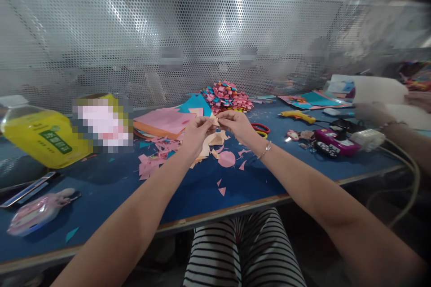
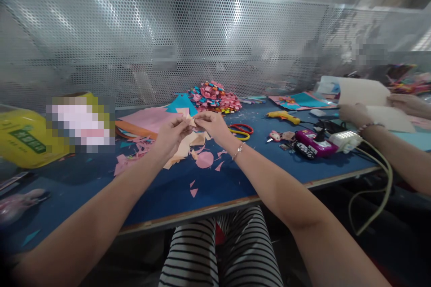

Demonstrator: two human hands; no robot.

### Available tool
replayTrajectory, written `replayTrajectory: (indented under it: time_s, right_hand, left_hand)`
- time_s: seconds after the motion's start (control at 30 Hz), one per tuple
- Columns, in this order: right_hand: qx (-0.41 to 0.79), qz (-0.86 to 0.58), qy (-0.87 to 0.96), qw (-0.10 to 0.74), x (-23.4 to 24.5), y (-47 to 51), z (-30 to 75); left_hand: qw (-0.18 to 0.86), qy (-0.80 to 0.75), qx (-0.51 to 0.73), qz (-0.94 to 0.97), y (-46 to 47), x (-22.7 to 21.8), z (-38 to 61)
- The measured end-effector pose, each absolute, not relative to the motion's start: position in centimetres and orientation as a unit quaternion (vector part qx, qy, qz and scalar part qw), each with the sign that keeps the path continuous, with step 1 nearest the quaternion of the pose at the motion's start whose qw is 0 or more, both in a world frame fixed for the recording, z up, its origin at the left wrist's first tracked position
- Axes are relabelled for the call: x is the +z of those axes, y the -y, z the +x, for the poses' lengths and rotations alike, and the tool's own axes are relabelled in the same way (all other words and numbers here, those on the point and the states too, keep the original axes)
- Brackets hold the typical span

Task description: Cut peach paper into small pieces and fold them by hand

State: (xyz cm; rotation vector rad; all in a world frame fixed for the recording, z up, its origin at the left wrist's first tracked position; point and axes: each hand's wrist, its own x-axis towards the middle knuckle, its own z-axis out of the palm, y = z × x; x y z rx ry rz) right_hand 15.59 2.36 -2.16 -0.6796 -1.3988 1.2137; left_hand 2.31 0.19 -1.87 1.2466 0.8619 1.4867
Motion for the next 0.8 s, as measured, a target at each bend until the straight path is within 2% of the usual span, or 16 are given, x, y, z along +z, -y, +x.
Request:
replayTrajectory:
  time_s: [0.4,0.8]
  right_hand:
    - [0.53,-0.277,0.581,0.552,-2.26,-2.29,15.65]
    - [0.545,-0.264,0.573,0.553,-2.08,-2.12,15.52]
  left_hand:
    - [0.56,-0.341,0.603,0.454,-0.04,-1.57,2.29]
    - [0.561,-0.334,0.603,0.458,0.13,-1.41,2.43]
